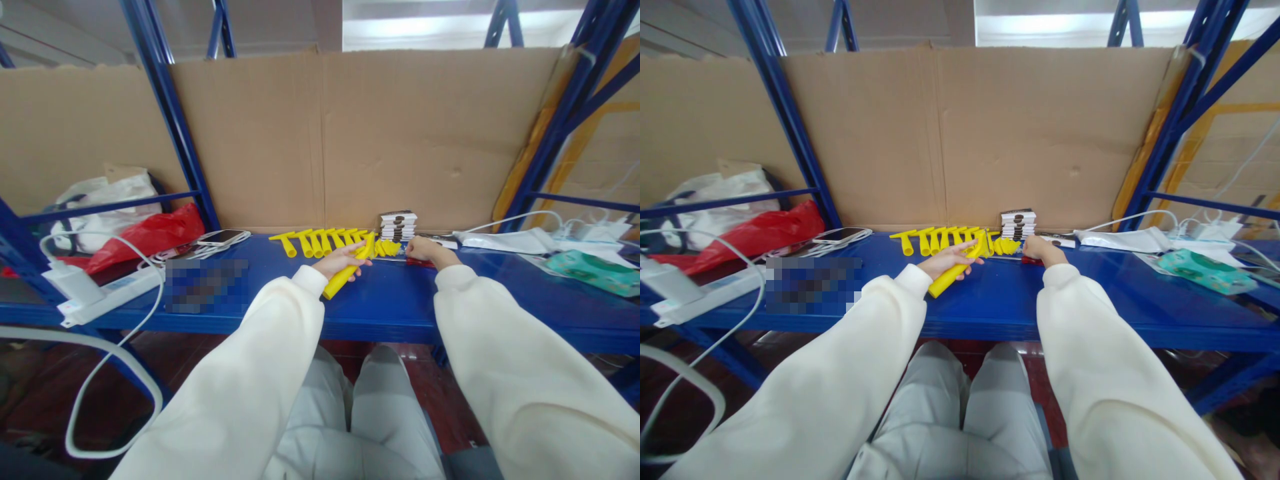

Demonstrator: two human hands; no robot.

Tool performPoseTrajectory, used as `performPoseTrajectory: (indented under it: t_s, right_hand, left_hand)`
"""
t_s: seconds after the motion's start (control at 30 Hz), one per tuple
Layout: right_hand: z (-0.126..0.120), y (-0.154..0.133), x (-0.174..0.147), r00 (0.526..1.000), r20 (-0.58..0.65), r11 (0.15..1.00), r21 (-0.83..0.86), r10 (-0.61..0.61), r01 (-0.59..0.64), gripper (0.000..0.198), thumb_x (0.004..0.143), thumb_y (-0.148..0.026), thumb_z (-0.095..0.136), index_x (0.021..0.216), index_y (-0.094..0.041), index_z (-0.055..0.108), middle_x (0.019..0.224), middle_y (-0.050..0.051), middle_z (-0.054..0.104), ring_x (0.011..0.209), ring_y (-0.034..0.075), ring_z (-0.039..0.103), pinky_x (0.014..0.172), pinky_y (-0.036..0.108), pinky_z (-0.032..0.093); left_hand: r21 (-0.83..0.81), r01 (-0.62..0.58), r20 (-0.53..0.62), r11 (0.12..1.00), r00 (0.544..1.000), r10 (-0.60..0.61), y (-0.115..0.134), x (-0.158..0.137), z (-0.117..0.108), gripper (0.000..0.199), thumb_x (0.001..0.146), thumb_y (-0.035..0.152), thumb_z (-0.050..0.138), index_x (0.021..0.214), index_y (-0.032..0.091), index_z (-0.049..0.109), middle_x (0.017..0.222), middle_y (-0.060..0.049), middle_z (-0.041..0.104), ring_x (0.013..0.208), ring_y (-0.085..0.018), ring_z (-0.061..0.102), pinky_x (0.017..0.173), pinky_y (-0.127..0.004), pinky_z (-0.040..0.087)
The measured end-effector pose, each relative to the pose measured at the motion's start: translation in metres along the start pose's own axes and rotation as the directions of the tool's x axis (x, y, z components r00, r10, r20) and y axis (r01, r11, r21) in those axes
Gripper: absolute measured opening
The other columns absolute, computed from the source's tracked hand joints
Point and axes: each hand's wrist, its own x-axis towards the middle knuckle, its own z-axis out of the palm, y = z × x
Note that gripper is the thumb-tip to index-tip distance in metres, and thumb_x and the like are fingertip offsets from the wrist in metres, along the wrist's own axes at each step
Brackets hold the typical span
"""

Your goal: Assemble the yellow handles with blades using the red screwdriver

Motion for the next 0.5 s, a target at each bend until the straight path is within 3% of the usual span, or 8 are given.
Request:
performPoseTrajectory:
  t_s: [0.1,0.2,0.33,0.43,0.5]
  right_hand:
    - [0.002,0.005,0.005,0.996,-0.065,0.988,0.141,-0.061,0.070,0.014,0.073,-0.011,0.062,0.068,-0.013,0.075,0.070,0.008,0.074,0.069,0.021,0.067,0.068,0.027,0.049]
    - [0.001,0.004,0.006,0.971,-0.204,0.911,0.367,-0.121,0.191,0.012,0.070,-0.009,0.065,0.063,-0.017,0.070,0.069,0.005,0.073,0.071,0.019,0.066,0.073,0.026,0.051]
    - [-0.002,-0.013,0.001,0.914,-0.375,0.643,0.665,-0.152,0.380,0.003,0.072,-0.021,0.070,0.071,-0.019,0.068,0.076,0.005,0.073,0.072,0.018,0.065,0.077,0.031,0.053]
    - [-0.001,-0.033,-0.003,0.867,-0.456,0.431,0.753,-0.204,0.497,0.019,0.070,-0.036,0.077,0.075,-0.020,0.068,0.081,0.004,0.072,0.076,0.017,0.064,0.081,0.034,0.054]
    - [0.001,-0.045,-0.006,0.850,-0.462,0.355,0.773,-0.253,0.526,0.030,0.067,-0.046,0.081,0.075,-0.021,0.067,0.078,0.004,0.071,0.075,0.017,0.063,0.079,0.034,0.053]
  left_hand:
    - [-0.030,0.009,-0.011,1.000,1.000,-0.009,0.002,-0.001,0.002,0.081,0.087,0.000,0.060,0.159,0.025,0.034,0.092,-0.007,0.077,0.052,-0.010,0.059,0.043,-0.018,0.043]
    - [-0.066,0.007,-0.021,0.998,1.000,-0.008,0.003,-0.002,0.003,0.082,0.088,0.000,0.058,0.161,0.026,0.030,0.089,-0.006,0.076,0.051,-0.010,0.058,0.042,-0.018,0.042]
    - [-0.104,-0.007,-0.026,0.995,1.000,0.004,0.004,-0.001,0.002,0.082,0.089,0.002,0.060,0.161,0.026,0.028,0.091,-0.007,0.077,0.051,-0.010,0.059,0.044,-0.018,0.043]
    - [-0.117,-0.006,-0.041,0.993,0.999,0.001,0.004,0.000,0.001,0.081,0.089,0.002,0.058,0.161,0.026,0.030,0.089,-0.006,0.076,0.051,-0.010,0.059,0.044,-0.018,0.043]
    - [-0.116,0.008,-0.047,0.993,0.999,-0.014,0.004,0.000,0.001,0.081,0.089,0.002,0.058,0.161,0.026,0.029,0.087,-0.006,0.075,0.051,-0.010,0.059,0.044,-0.018,0.044]
